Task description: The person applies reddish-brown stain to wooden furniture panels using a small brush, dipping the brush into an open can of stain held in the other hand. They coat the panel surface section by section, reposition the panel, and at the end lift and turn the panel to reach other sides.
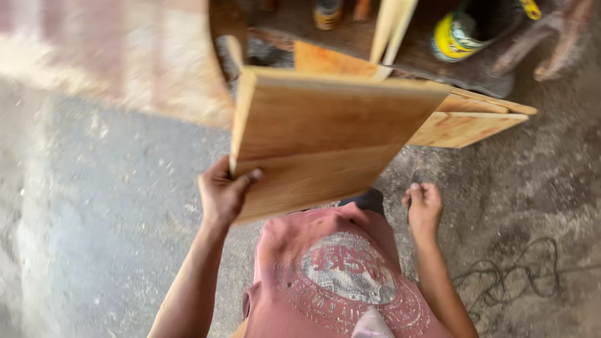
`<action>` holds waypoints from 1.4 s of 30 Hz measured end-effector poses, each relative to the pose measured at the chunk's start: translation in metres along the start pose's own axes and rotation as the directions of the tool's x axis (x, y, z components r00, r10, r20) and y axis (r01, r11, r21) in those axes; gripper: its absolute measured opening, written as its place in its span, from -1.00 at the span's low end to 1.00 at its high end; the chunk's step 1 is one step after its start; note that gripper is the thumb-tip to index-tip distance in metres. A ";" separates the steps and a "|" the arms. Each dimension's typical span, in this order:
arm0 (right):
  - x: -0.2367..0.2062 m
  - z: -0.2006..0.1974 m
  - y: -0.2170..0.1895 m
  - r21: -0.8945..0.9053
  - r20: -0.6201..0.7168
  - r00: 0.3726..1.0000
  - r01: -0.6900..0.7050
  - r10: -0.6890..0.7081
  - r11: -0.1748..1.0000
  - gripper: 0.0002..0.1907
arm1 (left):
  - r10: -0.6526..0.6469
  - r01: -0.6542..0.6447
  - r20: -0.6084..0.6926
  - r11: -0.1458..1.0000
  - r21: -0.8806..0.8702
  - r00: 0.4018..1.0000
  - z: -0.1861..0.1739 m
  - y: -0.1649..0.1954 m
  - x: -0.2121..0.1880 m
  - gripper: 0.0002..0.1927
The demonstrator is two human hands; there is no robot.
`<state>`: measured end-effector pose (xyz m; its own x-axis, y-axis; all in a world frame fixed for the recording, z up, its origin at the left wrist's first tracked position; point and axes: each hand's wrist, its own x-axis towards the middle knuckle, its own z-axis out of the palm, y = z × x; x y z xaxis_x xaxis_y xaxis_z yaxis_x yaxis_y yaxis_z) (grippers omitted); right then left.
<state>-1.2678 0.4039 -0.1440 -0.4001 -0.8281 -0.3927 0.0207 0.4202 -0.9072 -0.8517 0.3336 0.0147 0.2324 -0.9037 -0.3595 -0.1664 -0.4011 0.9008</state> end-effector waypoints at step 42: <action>-0.106 0.435 -0.091 -0.575 -0.089 0.980 0.097 -0.180 0.812 -0.84 | 0.511 -0.454 0.182 0.480 0.751 0.840 -0.310 -0.050 0.352 -0.41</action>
<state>-0.8284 0.2920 -0.0854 -0.4775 -0.8537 -0.2077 -0.5492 0.4745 -0.6879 -0.4646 0.0821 -0.0813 -0.0639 -0.9914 0.1138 -0.9049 0.1057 0.4123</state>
